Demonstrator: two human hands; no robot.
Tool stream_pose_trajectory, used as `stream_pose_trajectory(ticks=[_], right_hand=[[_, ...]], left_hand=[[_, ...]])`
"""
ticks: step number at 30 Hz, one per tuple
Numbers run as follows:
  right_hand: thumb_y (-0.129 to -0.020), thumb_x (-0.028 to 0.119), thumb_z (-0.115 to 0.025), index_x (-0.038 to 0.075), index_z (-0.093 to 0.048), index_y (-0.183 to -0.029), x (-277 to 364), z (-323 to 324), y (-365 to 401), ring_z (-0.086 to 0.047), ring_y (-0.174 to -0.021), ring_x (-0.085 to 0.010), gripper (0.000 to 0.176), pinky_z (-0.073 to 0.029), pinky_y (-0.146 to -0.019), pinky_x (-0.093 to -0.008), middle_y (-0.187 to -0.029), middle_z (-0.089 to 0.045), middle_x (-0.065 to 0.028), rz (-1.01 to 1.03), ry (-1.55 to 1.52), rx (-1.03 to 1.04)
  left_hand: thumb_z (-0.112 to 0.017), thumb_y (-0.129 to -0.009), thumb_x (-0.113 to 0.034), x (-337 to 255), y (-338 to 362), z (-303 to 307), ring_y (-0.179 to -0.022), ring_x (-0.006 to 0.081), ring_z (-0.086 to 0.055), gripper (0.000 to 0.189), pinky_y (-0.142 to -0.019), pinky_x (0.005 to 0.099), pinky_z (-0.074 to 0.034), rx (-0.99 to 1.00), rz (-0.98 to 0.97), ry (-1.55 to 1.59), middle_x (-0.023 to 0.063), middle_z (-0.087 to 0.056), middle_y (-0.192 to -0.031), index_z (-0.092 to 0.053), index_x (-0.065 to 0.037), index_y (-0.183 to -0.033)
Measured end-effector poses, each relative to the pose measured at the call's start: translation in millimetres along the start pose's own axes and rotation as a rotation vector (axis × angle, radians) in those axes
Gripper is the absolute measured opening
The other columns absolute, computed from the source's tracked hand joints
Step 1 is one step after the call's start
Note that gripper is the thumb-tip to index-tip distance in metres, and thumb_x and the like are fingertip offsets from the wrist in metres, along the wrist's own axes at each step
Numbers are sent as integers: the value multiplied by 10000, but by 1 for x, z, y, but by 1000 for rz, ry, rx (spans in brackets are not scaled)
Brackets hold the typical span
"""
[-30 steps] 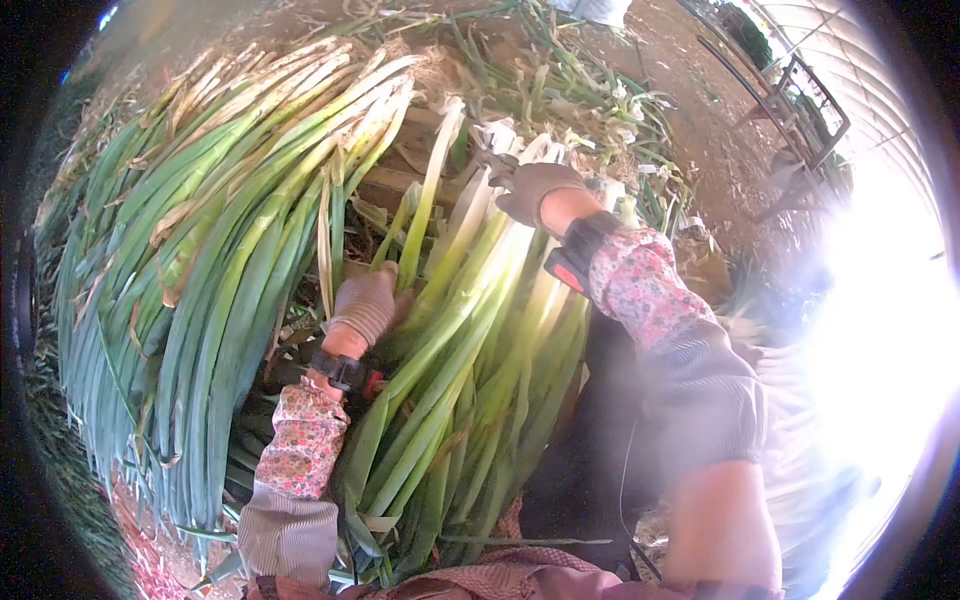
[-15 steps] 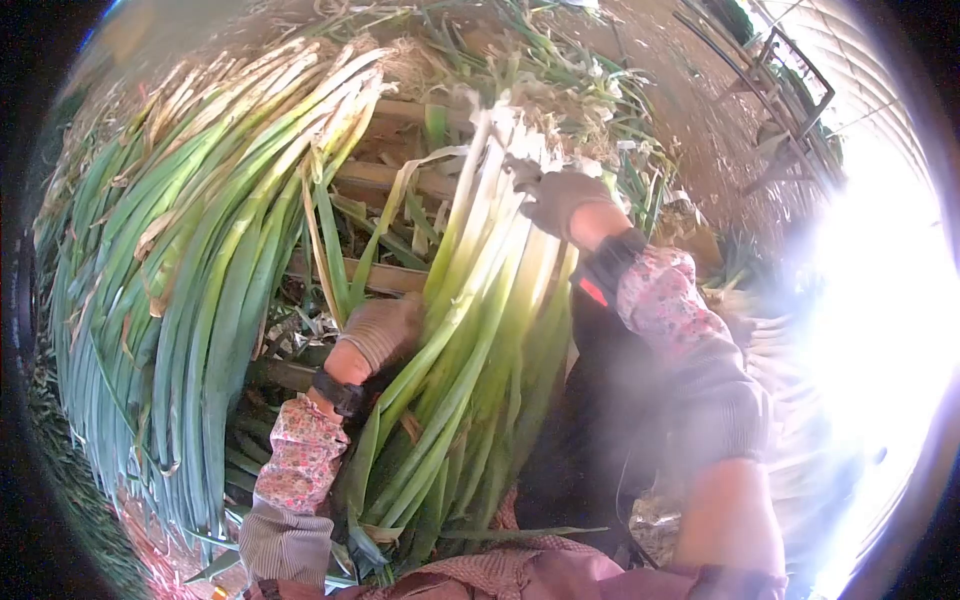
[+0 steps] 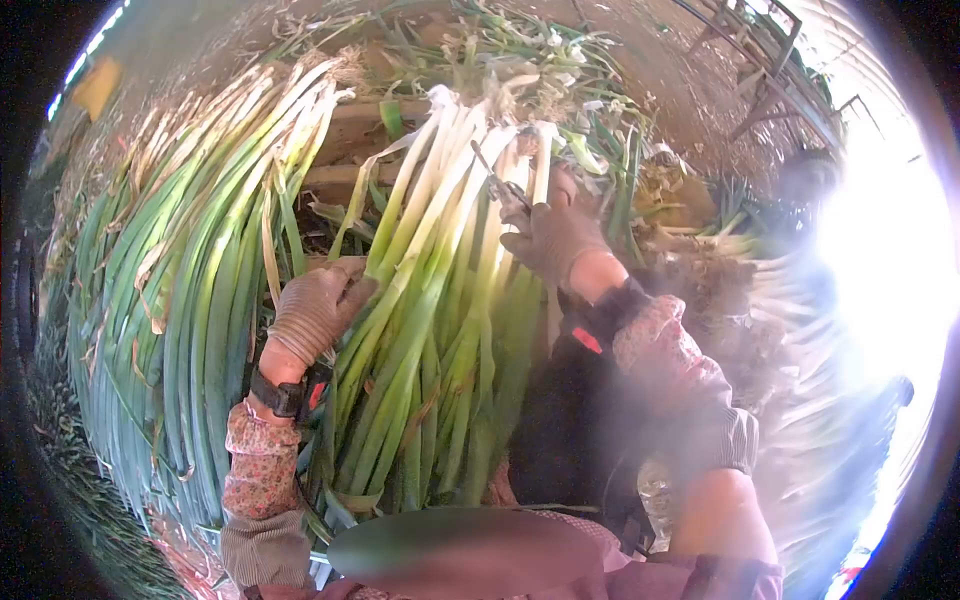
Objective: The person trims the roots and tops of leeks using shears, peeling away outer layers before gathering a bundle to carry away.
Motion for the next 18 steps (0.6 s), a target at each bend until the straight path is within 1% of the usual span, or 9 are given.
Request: stream_pose_trajectory(ticks=[2,3,4,7,9,11,14,17,18], right_hand=[[-940,465,-509,43,-654,-1155,-6,-6,12,-632,-1070,-404,496,-509,-917,-463,-1157,-602,-284,-129,-109,119],[-952,450,-499,35,-650,-1145,-7,-7,17,-636,-1073,-389,482,-521,-905,-453,-1169,-601,-267,-146,-123,131],[-965,435,-490,26,-647,-1136,-8,-8,22,-640,-1076,-373,470,-532,-893,-443,-1182,-601,-250,-162,-137,143],[-985,363,-488,27,-617,-1154,1,1,43,-645,-1066,-340,398,-549,-859,-430,-1144,-617,-210,-117,-157,111],[-946,425,-559,128,-621,-1184,-13,-34,33,-641,-959,-405,385,-514,-791,-486,-1039,-604,-236,202,-17,-20],[-958,424,-536,159,-629,-1180,-18,-46,33,-637,-970,-391,359,-511,-809,-483,-1070,-576,-216,270,10,-9],[-963,389,-522,149,-634,-1168,-1,-8,49,-646,-962,-380,335,-511,-822,-474,-1055,-595,-203,115,-114,75],[-929,439,-561,76,-643,-1130,-26,-24,38,-656,-964,-391,423,-508,-838,-465,-1032,-648,-227,81,-220,37],[-918,458,-572,51,-646,-1117,-28,-30,36,-658,-966,-395,459,-506,-845,-463,-1022,-661,-237,53,-285,33]], left_hand=[[-600,-923,-463,-21,-1,-4,-838,427,-669,469,-747,500,-536,33,13,-115,257,-687,-887,-605,-37,-1119],[-602,-920,-484,-34,-2,-7,-833,426,-671,504,-751,501,-538,44,21,-173,263,-686,-892,-591,-26,-1130],[-608,-903,-548,-49,-8,-9,-840,417,-688,622,-758,493,-548,122,21,-200,276,-688,-924,-535,15,-1157],[-625,-883,-569,-74,-17,-27,-866,398,-702,676,-776,475,-555,174,121,-271,259,-699,-965,-512,26,-1183],[-662,-863,-530,-75,-32,-38,-894,389,-706,723,-791,462,-554,175,167,-334,242,-708,-967,-472,51,-1248],[-680,-857,-496,-81,-39,-47,-903,384,-706,737,-805,463,-552,175,227,-375,246,-707,-975,-452,56,-1290],[-691,-837,-393,-75,-50,-51,-921,404,-696,751,-832,466,-547,204,266,-305,272,-695,-987,-406,92,-1334],[-662,-821,-262,-56,-58,-34,-975,434,-670,646,-866,491,-525,213,288,-160,292,-677,-1035,-410,18,-1345],[-654,-808,-240,-47,-58,-32,-1011,447,-655,653,-889,469,-516,184,279,-82,308,-664,-1068,-412,37,-1347]])
Point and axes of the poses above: each hand's wrist, its own y-axis away from the middle knuckle, its own z-axis out of the back of the hand, x = y × z, the point moved 4 cm from there along -y, towards the middle knuckle
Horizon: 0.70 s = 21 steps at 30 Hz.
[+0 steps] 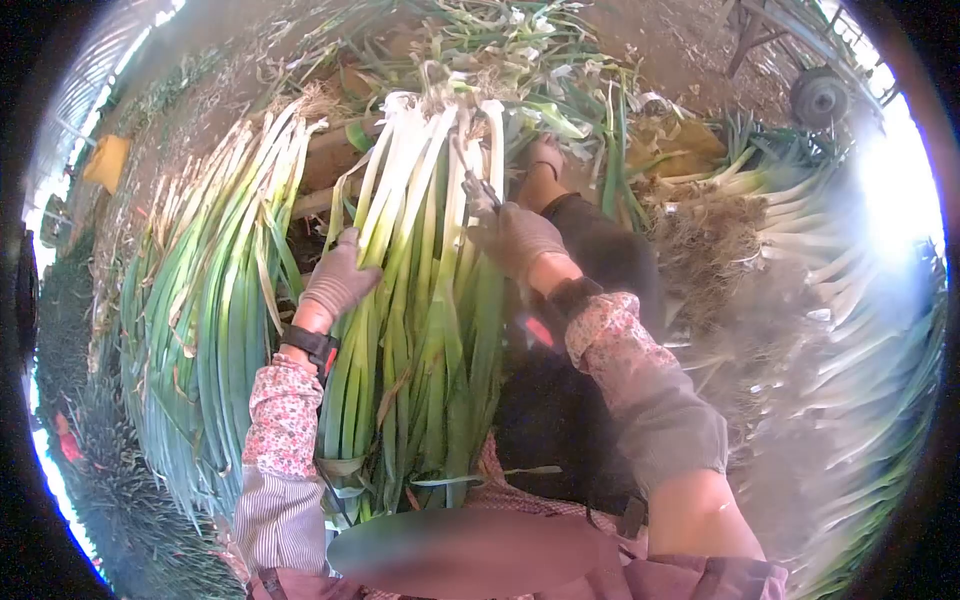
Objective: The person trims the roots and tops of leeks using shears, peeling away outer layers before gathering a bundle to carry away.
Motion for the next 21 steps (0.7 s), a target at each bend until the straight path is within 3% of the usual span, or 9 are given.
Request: stream_pose_trajectory(ticks=[3,6,11,14,16,18,21], right_hand=[[-890,504,-593,-9,-654,-1083,-3,-11,-7,-662,-976,-407,551,-501,-865,-460,-987,-687,-261,-185,-265,21],[-897,476,-596,13,-658,-1109,-4,0,-6,-662,-968,-413,513,-503,-861,-466,-991,-681,-256,-207,-288,-55],[-885,446,-614,20,-673,-1107,-19,-6,-29,-671,-950,-410,484,-513,-847,-470,-985,-684,-258,-127,-331,-111],[-889,434,-599,27,-671,-1122,-22,-12,-46,-673,-951,-410,475,-515,-843,-466,-993,-684,-262,146,-63,-133],[-893,443,-575,52,-656,-1164,-8,15,-27,-669,-961,-416,483,-511,-844,-462,-1015,-682,-264,-172,-307,-26],[-886,460,-580,13,-657,-1134,5,13,-19,-668,-966,-417,517,-508,-851,-460,-1015,-679,-275,-49,-273,-26],[-876,478,-591,-43,-661,-1086,0,9,-22,-662,-984,-420,566,-503,-867,-463,-1005,-674,-293,-56,-283,-62]], left_hand=[[-645,-813,-242,20,-4,-1,-1042,460,-637,639,-919,455,-502,-95,-107,109,329,-643,-1108,-428,46,-1342],[-643,-827,-264,22,4,0,-1101,456,-613,654,-968,436,-479,-133,-154,106,325,-615,-1182,-424,37,-1365],[-635,-837,-258,31,1,1,-1170,447,-578,677,-1019,431,-448,-106,-124,134,315,-561,-1293,-392,1,-1414],[-631,-839,-248,53,-5,-1,-1178,444,-575,667,-1016,424,-452,-198,-221,153,301,-560,-1301,-391,-27,-1421],[-633,-837,-239,61,-4,-1,-1174,438,-580,664,-1010,421,-456,-180,-234,221,292,-566,-1296,-391,-36,-1422],[-634,-836,-230,70,-3,0,-1171,434,-584,662,-1006,420,-458,-185,-250,256,285,-572,-1291,-391,-44,-1422],[-633,-841,-228,78,-6,-5,-1170,433,-585,655,-1003,422,-460,-216,-280,270,278,-576,-1288,-389,-55,-1424]])
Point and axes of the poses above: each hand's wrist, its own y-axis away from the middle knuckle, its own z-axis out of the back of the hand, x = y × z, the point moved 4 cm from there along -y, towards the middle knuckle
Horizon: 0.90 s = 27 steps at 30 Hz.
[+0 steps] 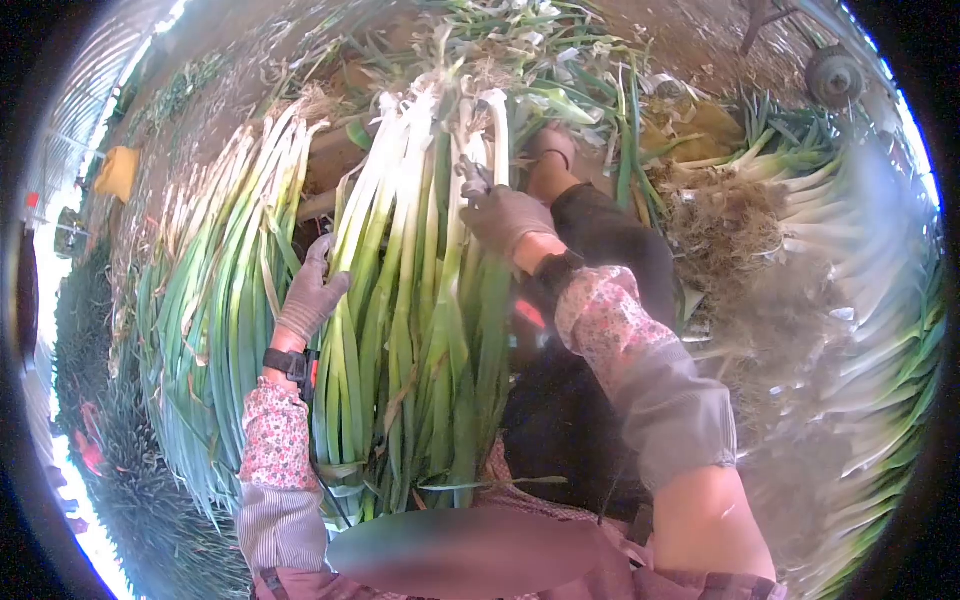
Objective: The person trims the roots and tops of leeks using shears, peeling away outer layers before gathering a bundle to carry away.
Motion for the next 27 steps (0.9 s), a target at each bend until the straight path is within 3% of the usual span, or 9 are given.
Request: stream_pose_trajectory(ticks=[2,7,10,12,14,16,19,23,27], right_hand=[[-873,478,-596,-55,-657,-1087,-18,-20,-12,-660,-992,-420,578,-502,-868,-463,-992,-675,-294,-178,11,0],[-857,531,-619,-31,-642,-1072,-5,-12,-8,-670,-875,-397,602,-502,-791,-439,-893,-672,-256,-115,-110,-86],[-824,139,-660,115,-665,-1088,-13,-49,-28,-637,-902,-271,265,-519,-733,-382,-1009,-653,-139,833,795,-387],[-757,37,-637,178,-659,-1106,-1,-46,-29,-606,-914,-236,377,-525,-717,-362,-1064,-621,-75,519,768,-225],[-776,77,-647,187,-660,-1093,25,-57,-4,-602,-904,-259,336,-535,-681,-348,-1042,-597,-83,696,806,-289],[-910,150,-564,96,-624,-1090,39,-64,13,-660,-832,-330,197,-549,-694,-428,-1040,-657,-193,768,659,-118],[-962,317,-512,37,-601,-1124,61,-74,25,-665,-864,-395,336,-525,-756,-468,-978,-672,-236,386,248,75],[-958,451,-519,-30,-585,-1113,112,-65,39,-666,-919,-445,510,-510,-831,-490,-983,-677,-283,290,143,223],[-950,451,-540,-42,-585,-1100,121,-69,34,-668,-918,-442,517,-514,-839,-480,-973,-679,-280,212,92,255]], left_hand=[[-629,-857,-242,-1,2,-2,-1176,433,-582,647,-1002,424,-461,-5,-7,-2,275,-578,-1290,-386,-59,-1427],[-600,-912,-313,-36,2,-5,-1150,448,-592,647,-997,452,-464,104,60,-98,303,-584,-1274,-367,-35,-1448],[-596,-911,-396,-32,6,-3,-1060,463,-630,684,-940,490,-486,166,134,-191,312,-636,-1166,-384,-42,-1457],[-615,-885,-483,-22,20,25,-957,455,-658,693,-898,492,-501,17,147,-270,280,-677,-1052,-462,-41,-1397],[-638,-864,-515,-3,46,80,-990,426,-657,687,-896,496,-501,-189,235,-377,251,-677,-1089,-509,-53,-1355],[-692,-804,-595,-2,69,115,-1194,378,-589,870,-1000,459,-475,-116,570,-873,228,-574,-1348,-412,-90,-1454],[-783,-719,-575,45,106,118,-1262,343,-540,1001,-991,506,-473,-118,713,-956,167,-509,-1423,-339,-156,-1511],[-882,-641,-435,59,133,92,-1251,304,-527,1182,-938,499,-499,-405,594,-1220,155,-491,-1388,-203,-124,-1557],[-806,-726,-232,58,121,105,-1138,312,-600,985,-864,427,-544,-192,751,-981,233,-567,-1241,-252,-47,-1520]])
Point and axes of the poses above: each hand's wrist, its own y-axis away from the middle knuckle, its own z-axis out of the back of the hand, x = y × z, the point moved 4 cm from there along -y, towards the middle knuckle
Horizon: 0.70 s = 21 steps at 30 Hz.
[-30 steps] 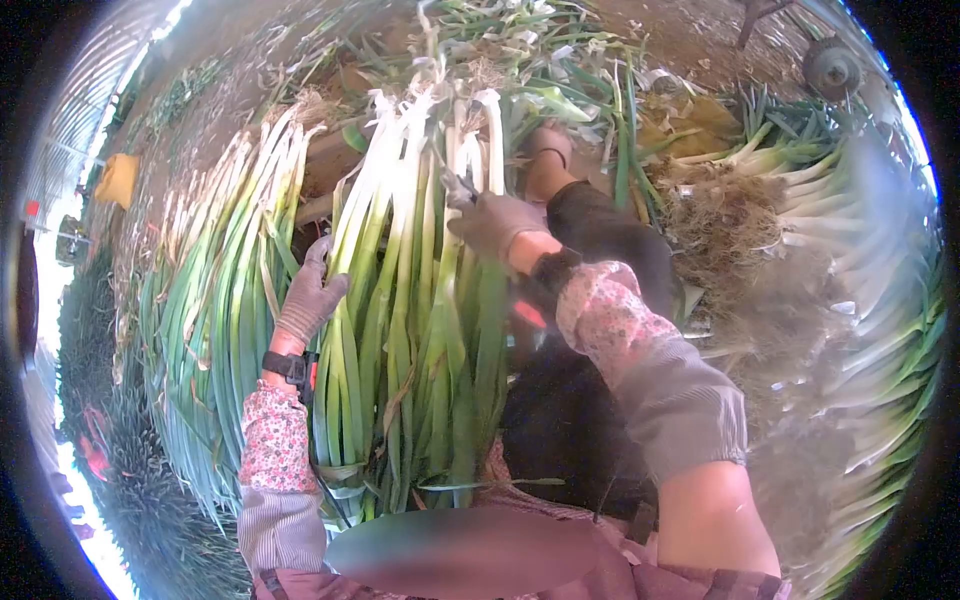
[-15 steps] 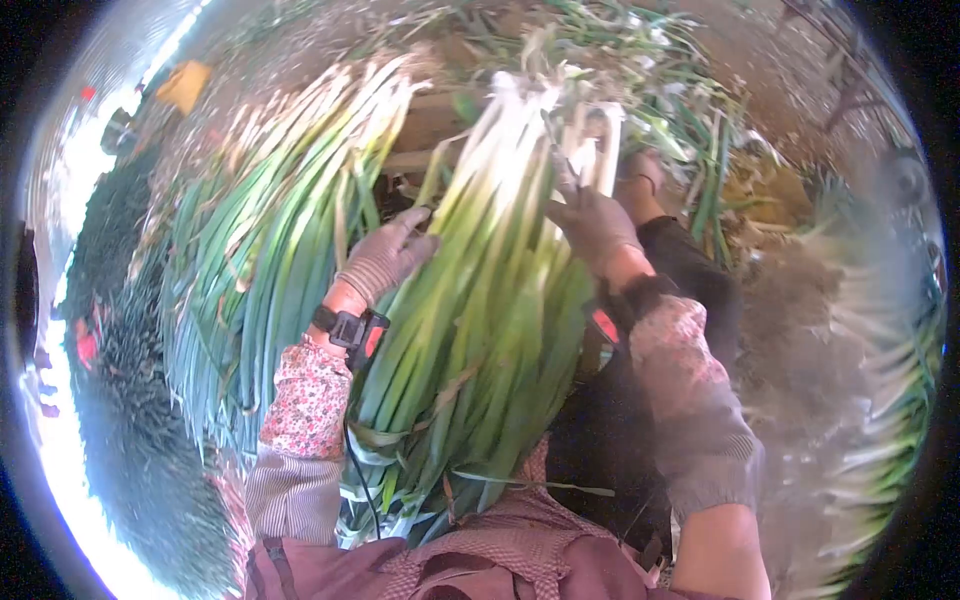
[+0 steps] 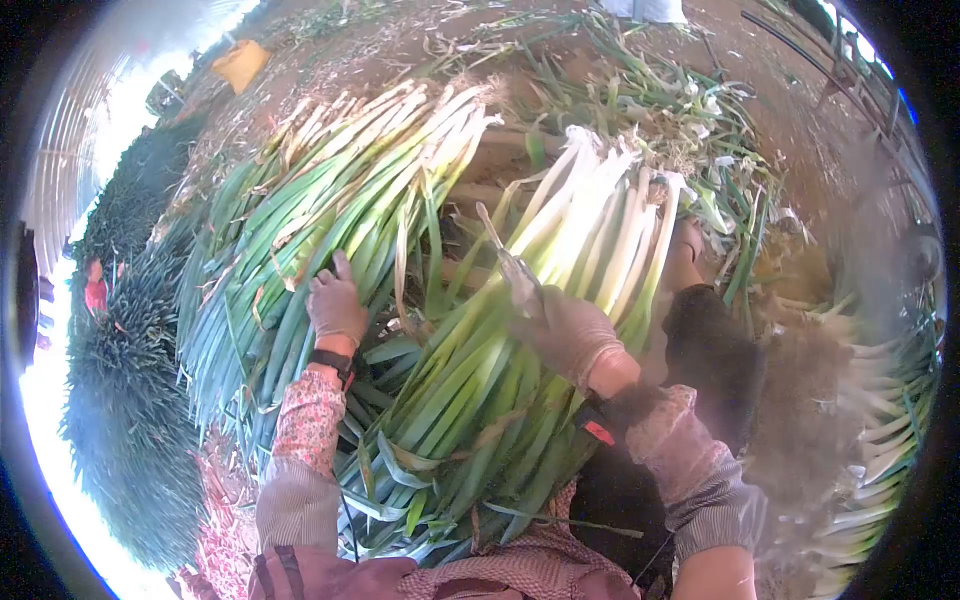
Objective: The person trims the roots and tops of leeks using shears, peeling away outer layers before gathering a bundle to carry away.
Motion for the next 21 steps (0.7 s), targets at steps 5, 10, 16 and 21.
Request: stream_pose_trajectory(ticks=[5,10,16,21], right_hand=[[-870,457,-676,-21,-570,-1008,2,-3,-7,-632,-839,-468,509,-479,-733,-491,-848,-642,-278,29,-68,-70],[-891,440,-659,-26,-559,-987,8,1,-2,-631,-813,-467,486,-473,-724,-488,-819,-636,-274,81,-81,-99],[-906,469,-633,-27,-560,-934,26,7,1,-643,-803,-447,502,-478,-733,-487,-800,-644,-254,21,25,8],[-912,489,-612,-37,-589,-966,20,8,-19,-656,-839,-440,530,-491,-758,-488,-838,-667,-252,-9,144,7]], left_hand=[[-737,-762,-149,-2,-11,26,-957,361,-680,764,-837,400,-559,40,-171,34,230,-666,-1038,-379,45,-1409],[-749,-759,-164,-27,49,66,-974,353,-665,819,-804,387,-573,123,-206,72,233,-650,-1060,-342,48,-1438],[-831,-699,-289,-46,105,38,-976,316,-650,990,-784,377,-568,89,-227,47,197,-625,-1071,-299,37,-1467],[-756,-788,-388,-29,90,73,-927,323,-673,636,-813,414,-557,316,-309,171,196,-663,-989,-541,-40,-1275]])
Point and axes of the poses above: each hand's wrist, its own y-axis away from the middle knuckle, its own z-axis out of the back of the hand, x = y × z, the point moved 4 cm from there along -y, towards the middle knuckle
